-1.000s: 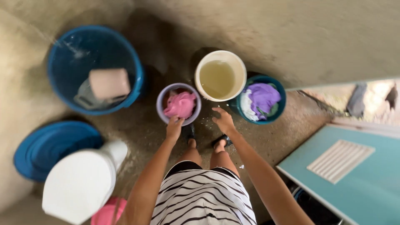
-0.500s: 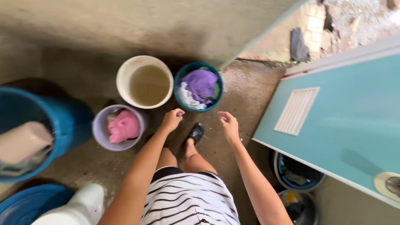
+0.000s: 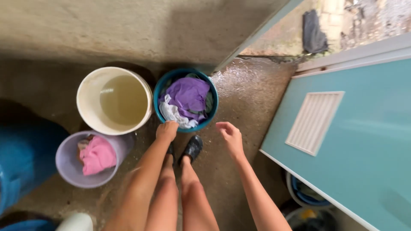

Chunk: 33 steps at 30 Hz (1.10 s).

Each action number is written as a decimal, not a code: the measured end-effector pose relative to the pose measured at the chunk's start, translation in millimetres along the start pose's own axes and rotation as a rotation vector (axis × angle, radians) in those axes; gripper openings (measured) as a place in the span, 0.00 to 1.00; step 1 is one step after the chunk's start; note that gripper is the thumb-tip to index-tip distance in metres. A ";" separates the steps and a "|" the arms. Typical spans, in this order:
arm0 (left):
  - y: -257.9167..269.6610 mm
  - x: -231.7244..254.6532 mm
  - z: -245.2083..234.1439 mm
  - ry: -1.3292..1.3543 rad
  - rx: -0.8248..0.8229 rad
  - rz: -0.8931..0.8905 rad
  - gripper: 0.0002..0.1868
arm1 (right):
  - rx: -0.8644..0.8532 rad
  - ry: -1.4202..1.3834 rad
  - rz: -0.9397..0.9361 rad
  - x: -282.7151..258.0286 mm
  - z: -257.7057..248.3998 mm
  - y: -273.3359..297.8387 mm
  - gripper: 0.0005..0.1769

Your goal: The recorder is hand-washing various pieces of clothing in buckets and then transferring them to a washing machine.

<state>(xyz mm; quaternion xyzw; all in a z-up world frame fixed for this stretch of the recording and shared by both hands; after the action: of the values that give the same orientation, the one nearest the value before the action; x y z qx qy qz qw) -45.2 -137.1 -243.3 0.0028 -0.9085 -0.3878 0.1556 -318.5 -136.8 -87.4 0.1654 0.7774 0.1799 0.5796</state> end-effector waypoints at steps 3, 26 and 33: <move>-56.9 -17.5 43.6 -0.280 -0.021 0.059 0.16 | -0.021 -0.021 0.018 36.0 24.6 -29.1 0.14; 22.7 23.0 -77.5 0.251 0.265 0.223 0.06 | -0.075 -0.014 0.125 59.7 43.1 17.1 0.14; 198.3 133.5 -238.9 0.841 0.312 0.606 0.05 | 0.018 0.314 -0.205 -84.9 36.8 32.8 0.35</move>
<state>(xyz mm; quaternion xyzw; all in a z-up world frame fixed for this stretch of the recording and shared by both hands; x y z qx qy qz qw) -81.3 -183.4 89.5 -0.0812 -0.7750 -0.1514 0.6082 -258.3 -144.2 -10.1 0.0604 0.8727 0.1362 0.4650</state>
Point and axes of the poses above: each hand's wrist, its own y-axis away from the middle knuckle, its own z-axis out of the palm, x = y × z, the point moved 9 cm from there along -y, towards the middle knuckle
